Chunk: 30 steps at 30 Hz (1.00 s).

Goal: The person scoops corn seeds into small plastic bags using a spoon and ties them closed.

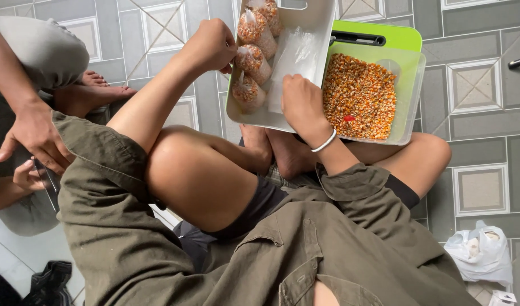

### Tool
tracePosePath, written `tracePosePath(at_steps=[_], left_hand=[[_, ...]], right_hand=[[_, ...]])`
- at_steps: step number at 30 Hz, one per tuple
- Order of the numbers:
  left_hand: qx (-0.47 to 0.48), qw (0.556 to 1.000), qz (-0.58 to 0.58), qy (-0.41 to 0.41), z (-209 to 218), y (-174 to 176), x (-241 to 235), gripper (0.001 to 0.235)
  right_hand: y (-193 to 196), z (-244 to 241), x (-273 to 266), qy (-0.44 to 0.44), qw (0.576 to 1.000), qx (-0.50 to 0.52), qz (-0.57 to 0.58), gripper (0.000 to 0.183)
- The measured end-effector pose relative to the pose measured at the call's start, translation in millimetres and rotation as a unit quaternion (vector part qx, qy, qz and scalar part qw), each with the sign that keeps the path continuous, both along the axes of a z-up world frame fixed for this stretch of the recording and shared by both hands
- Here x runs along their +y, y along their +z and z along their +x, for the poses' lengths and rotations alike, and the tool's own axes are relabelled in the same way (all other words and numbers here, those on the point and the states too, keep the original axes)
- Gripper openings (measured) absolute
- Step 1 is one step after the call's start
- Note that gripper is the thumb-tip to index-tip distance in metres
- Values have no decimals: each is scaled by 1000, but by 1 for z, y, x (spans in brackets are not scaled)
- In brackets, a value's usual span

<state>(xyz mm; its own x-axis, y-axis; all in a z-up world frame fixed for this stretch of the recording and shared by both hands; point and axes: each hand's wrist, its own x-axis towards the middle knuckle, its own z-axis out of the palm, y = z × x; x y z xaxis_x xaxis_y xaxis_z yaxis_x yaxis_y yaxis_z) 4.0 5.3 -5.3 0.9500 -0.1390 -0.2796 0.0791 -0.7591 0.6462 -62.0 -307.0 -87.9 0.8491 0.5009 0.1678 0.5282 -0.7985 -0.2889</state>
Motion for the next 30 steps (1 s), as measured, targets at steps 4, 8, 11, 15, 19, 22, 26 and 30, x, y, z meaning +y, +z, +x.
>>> tracePosePath(at_steps=[4, 8, 11, 15, 19, 22, 26, 30], left_hand=[[6, 999, 29, -12, 3, -8, 6, 31], [-250, 956, 150, -35, 4, -17, 9, 27], [-393, 912, 93, -71, -1, 26, -22, 34], [-217, 957, -73, -178, -2, 49, -73, 115], [-141, 941, -76, -298, -4, 73, -120, 125], [37, 928, -180, -325, -6, 90, -145, 45], [-133, 928, -153, -313, 9, 64, -159, 12], [-241, 914, -171, -278, 18, 64, -167, 3]], right_hand=[[68, -3, -22, -43, 994, 26, 100, 20], [104, -5, -63, -10, 933, 34, 358, 23], [105, 3, -100, -32, 848, 94, 520, 28], [119, 5, -132, -85, 703, 235, 666, 41], [118, 5, -142, -77, 690, 247, 676, 39], [105, 7, -155, -79, 693, 209, 686, 37], [93, 12, -175, -104, 723, 125, 672, 37], [86, 10, -197, -116, 721, 134, 670, 66]])
